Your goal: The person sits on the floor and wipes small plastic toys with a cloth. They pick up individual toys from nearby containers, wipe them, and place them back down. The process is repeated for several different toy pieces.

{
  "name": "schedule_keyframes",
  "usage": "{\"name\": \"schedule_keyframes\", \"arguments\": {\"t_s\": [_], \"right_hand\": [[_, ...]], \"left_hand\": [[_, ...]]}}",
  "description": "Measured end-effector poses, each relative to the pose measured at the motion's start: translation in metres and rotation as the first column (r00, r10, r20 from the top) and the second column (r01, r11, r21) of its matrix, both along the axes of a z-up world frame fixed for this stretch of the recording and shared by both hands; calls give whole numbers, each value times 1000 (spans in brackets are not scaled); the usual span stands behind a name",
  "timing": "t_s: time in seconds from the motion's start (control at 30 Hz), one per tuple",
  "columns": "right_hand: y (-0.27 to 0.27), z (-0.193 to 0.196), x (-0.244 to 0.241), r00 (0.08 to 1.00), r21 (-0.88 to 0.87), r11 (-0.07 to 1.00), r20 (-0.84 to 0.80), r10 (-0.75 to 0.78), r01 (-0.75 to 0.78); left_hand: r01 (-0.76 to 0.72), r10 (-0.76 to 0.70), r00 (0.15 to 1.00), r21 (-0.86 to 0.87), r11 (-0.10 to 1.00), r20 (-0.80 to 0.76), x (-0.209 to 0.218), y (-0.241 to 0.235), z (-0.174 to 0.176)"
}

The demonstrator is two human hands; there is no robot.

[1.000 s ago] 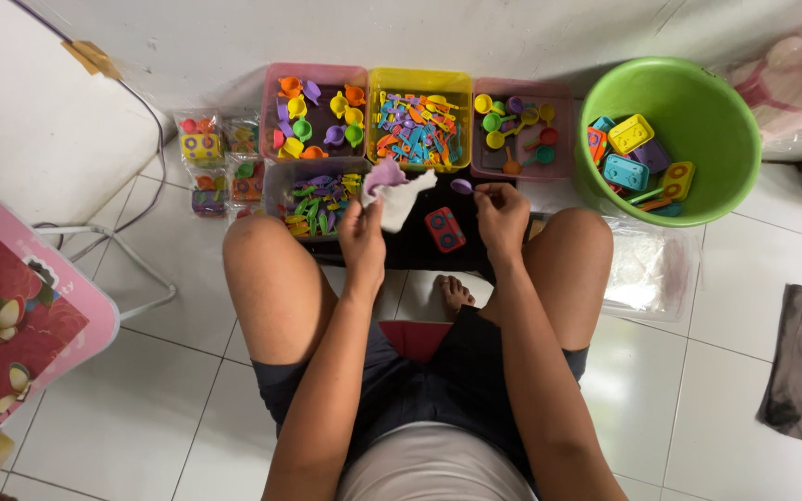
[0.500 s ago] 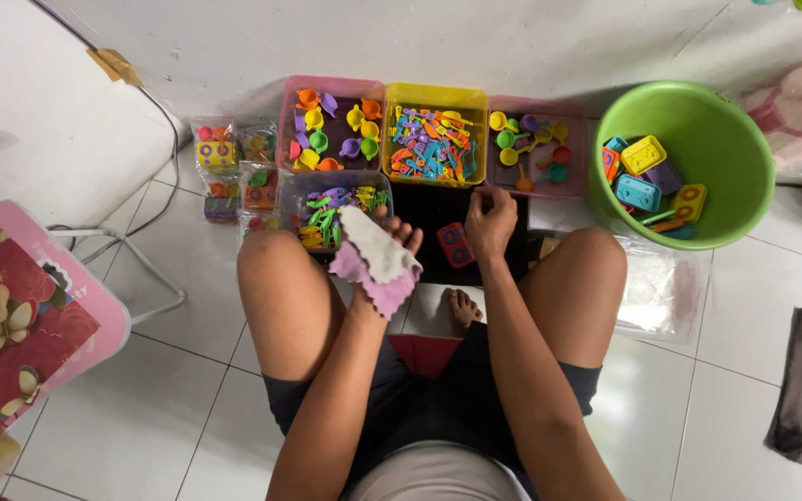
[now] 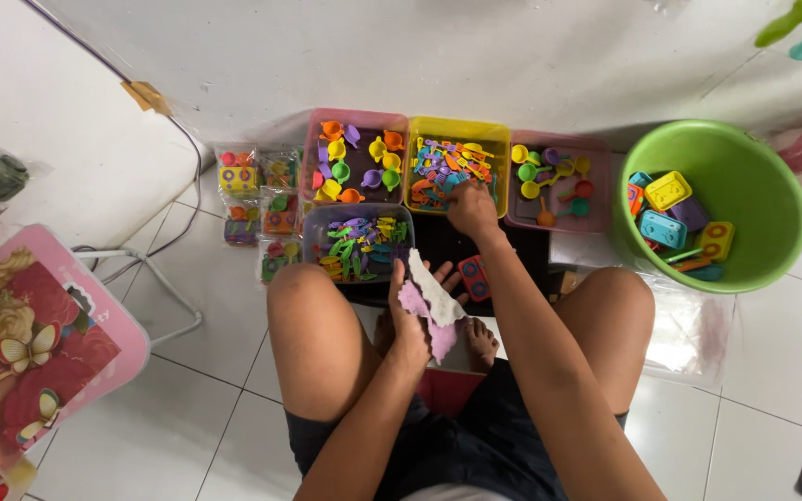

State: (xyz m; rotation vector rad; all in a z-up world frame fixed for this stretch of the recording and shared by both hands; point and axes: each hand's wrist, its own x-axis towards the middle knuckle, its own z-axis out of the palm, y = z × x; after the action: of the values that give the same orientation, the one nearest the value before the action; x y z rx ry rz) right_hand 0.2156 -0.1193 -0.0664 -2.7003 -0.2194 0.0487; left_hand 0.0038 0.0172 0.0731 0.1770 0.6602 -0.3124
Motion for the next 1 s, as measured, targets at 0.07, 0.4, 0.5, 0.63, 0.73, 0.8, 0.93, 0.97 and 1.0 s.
{"name": "schedule_keyframes", "arguments": {"t_s": [0.07, 0.4, 0.5, 0.63, 0.73, 0.8, 0.93, 0.97, 1.0], "right_hand": [[-7, -22, 13, 998, 12, 998, -37, -54, 54], [-20, 1, 17, 963, 65, 982, -216, -159, 176], [-16, 20, 16, 938, 26, 979, -292, -185, 201], [-20, -1, 24, 935, 12, 980, -301, -186, 198], [-19, -3, 24, 940, 28, 984, -300, -162, 179], [-22, -17, 28, 945, -18, 982, -269, -187, 189], [-16, 11, 19, 966, -4, 986, -204, -162, 165], [-19, 7, 21, 986, 119, 981, -80, -146, 155], [-21, 2, 23, 989, 237, 963, 46, -144, 129]], "left_hand": [[9, -9, 1000, 20, 1000, -11, -1, 1, 10], [178, -161, 978, 121, 977, -133, -9, -19, -15], [273, -255, 951, 92, 958, -173, -13, -28, -58], [296, -280, 946, 82, 952, -166, -7, -29, -40], [291, -279, 949, 73, 954, -145, -12, -31, -31], [302, -292, 948, 66, 951, -128, -17, -35, -64], [339, -310, 932, 158, 927, -186, -19, -30, -3], [335, -280, 934, 274, 902, -220, -18, -36, -32], [330, -246, 936, 386, 862, -250, -18, -41, -61]]}}
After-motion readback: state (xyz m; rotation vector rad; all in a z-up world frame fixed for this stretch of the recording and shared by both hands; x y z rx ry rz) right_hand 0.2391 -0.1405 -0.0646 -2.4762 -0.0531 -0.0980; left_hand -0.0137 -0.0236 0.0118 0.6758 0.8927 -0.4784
